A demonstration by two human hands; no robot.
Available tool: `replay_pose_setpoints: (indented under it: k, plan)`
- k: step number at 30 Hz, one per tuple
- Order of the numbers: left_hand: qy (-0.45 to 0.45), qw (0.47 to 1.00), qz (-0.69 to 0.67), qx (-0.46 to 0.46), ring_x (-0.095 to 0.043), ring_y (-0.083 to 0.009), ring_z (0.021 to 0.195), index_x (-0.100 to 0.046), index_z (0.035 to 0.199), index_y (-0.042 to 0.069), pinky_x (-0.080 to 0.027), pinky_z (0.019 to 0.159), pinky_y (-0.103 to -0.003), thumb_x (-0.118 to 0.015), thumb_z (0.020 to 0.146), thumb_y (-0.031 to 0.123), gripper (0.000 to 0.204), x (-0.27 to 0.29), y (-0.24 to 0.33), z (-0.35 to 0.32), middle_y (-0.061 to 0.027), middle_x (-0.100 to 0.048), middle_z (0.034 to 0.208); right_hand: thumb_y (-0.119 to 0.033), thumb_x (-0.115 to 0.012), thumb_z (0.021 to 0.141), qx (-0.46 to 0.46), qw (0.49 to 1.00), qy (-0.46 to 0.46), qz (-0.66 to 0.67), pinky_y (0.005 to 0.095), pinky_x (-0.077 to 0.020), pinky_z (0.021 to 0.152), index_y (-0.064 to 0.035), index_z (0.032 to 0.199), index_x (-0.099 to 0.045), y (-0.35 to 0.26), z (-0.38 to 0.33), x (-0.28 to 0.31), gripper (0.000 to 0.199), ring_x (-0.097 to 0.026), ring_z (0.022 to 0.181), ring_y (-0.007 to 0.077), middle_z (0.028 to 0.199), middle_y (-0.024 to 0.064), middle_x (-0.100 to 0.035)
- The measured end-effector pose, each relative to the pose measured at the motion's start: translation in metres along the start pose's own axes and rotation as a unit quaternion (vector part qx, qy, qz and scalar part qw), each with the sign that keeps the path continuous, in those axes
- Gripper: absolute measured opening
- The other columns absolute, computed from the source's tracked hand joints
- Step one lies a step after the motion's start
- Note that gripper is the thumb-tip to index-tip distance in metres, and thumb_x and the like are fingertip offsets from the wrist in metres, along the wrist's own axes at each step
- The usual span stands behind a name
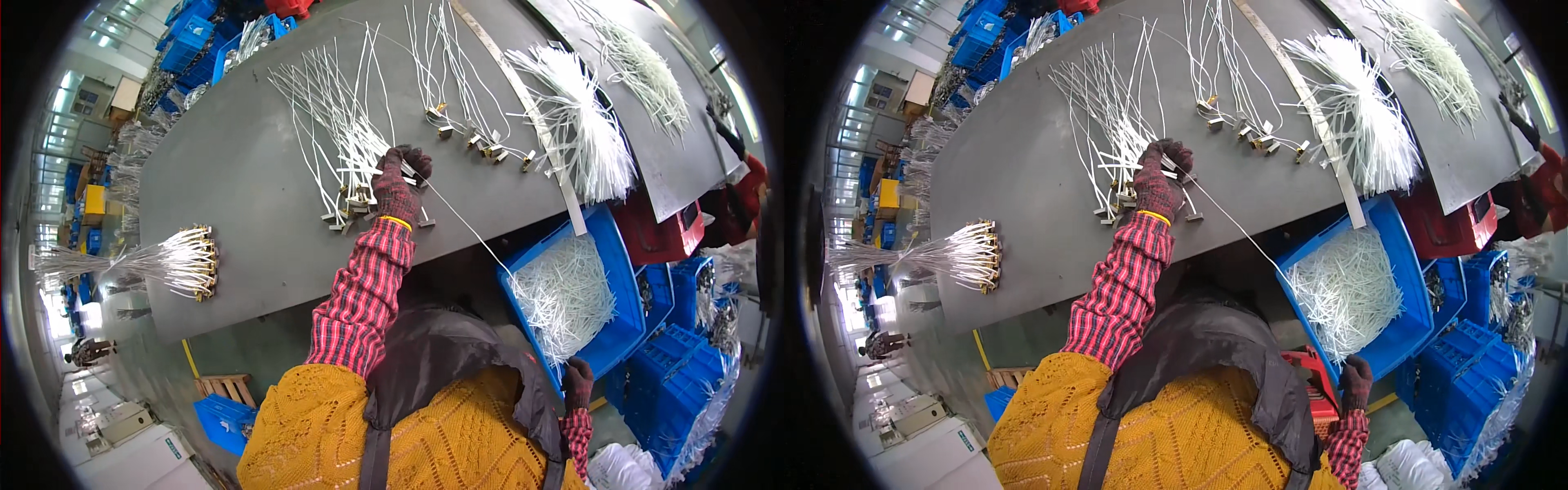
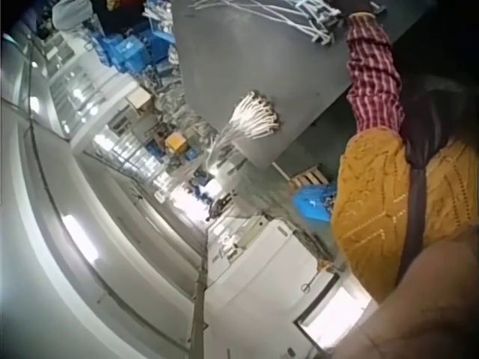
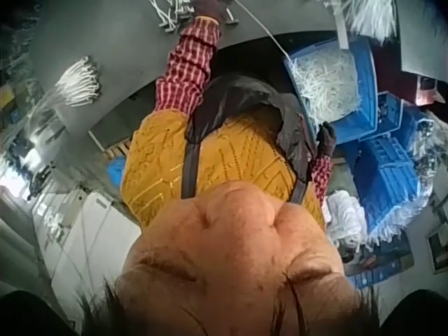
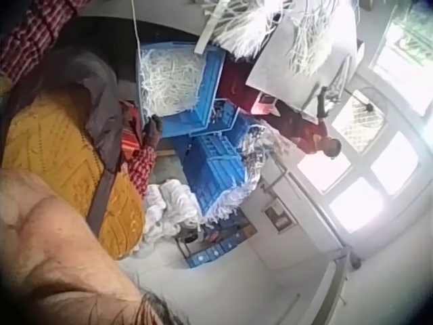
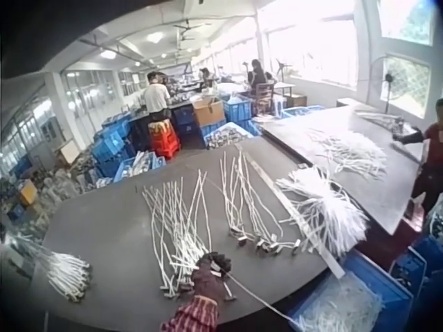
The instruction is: The person sorts and assembles bundles of white electronic wire harnesses and connectors by hand at a factory workbench, placing them into plastic bins.
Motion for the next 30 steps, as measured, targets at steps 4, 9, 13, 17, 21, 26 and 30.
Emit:
replay_pose_setpoints:
  k: [4, 9, 13, 17, 21, 26, 30]
  plan:
    - [0.017, 0.999, 0.044, -0.017, -0.07, -0.0265, 0.07, -0.066, 0.101, 0.005, -0.061, 0.065, -0.037, -0.061, 0.096, 0.028, 0.024, -0.005, 0.013, 0.002, -0.0112, -0.072, 0.085, -0.01, -0.064, 0.084, -0.006, 0.999, 0.038, 0.033, 0.0261, -0.0414, 0.04, -0.0028, 0.109, -0.065, 0.02, 0.0, 0.022, 0.027, -0.051, 0.049, 0.0117, 0.086, 0.0091, -0.068]
    - [0.012, 0.996, 0.063, -0.055, -0.069, -0.027, 0.067, -0.065, 0.102, 0.004, -0.06, 0.062, -0.036, -0.062, 0.096, 0.026, 0.023, -0.006, 0.03, -0.003, -0.0122, -0.071, 0.086, -0.009, -0.064, 0.084, -0.009, 0.999, 0.033, 0.024, 0.0259, -0.0415, 0.04, -0.0025, 0.11, -0.065, 0.022, 0.003, 0.022, 0.027, -0.05, 0.048, 0.0116, 0.076, 0.0065, -0.064]
    - [0.011, 0.995, 0.072, -0.062, -0.069, -0.0265, 0.066, -0.064, 0.104, 0.004, -0.059, 0.059, -0.036, -0.061, 0.096, 0.027, 0.025, 0.011, 0.038, -0.006, -0.0131, -0.071, 0.087, -0.009, -0.065, 0.084, -0.007, 1.0, 0.0, -0.002, 0.0262, -0.0412, 0.04, -0.0022, 0.11, -0.065, 0.009, 0.009, -0.002, 0.026, -0.051, 0.049, 0.0117, 0.069, 0.0039, -0.06]
    - [0.013, 0.994, 0.068, -0.082, -0.069, -0.0249, 0.066, -0.065, 0.102, 0.003, -0.058, 0.06, -0.034, -0.06, 0.097, 0.026, 0.023, 0.023, 0.065, 0.003, -0.0126, -0.071, 0.086, -0.01, -0.065, 0.085, 0.001, 1.0, 0.001, -0.001, 0.0262, -0.041, 0.04, -0.0031, 0.11, -0.065, -0.009, 0.01, -0.012, 0.025, -0.051, 0.049, 0.0115, 0.069, 0.0041, -0.06]
    - [0.024, 0.991, 0.078, -0.106, -0.068, -0.0239, 0.062, -0.065, 0.101, 0.002, -0.058, 0.055, -0.034, -0.058, 0.098, 0.022, 0.022, 0.036, 0.093, 0.013, -0.0133, -0.071, 0.084, -0.011, -0.066, 0.085, -0.002, 1.0, -0.016, -0.024, 0.0263, -0.0424, 0.042, -0.0044, 0.111, -0.066, -0.024, 0.014, -0.016, 0.027, -0.052, 0.052, 0.0118, 0.078, 0.005, -0.064]
    - [0.01, 0.997, 0.027, -0.072, -0.067, -0.0238, 0.064, -0.065, 0.1, 0.002, -0.058, 0.057, -0.034, -0.06, 0.096, 0.021, 0.02, 0.04, 0.094, 0.013, -0.0129, -0.071, 0.085, -0.011, -0.066, 0.086, 0.007, 0.999, -0.041, -0.035, 0.0268, -0.0428, 0.041, -0.0022, 0.111, -0.065, -0.049, 0.026, -0.068, 0.027, -0.053, 0.05, 0.0122, 0.081, 0.0064, -0.066]
    - [0.054, 0.993, 0.039, -0.097, -0.068, -0.0247, 0.066, -0.063, 0.103, 0.002, -0.06, 0.061, -0.035, -0.055, 0.098, 0.022, 0.022, 0.058, 0.117, 0.017, -0.0134, -0.071, 0.085, -0.011, -0.067, 0.085, -0.003, 0.997, -0.05, -0.053, 0.026, -0.0437, 0.045, -0.0031, 0.111, -0.066, -0.069, 0.034, -0.11, 0.027, -0.054, 0.055, 0.0109, 0.076, 0.0037, -0.064]
Point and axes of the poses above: each hand's wrist, its own z-axis towards the middle knuckle, its own x-axis out of the back of the hand, y = z × x, the point moved 9 cm from there along z, towards the middle knuckle
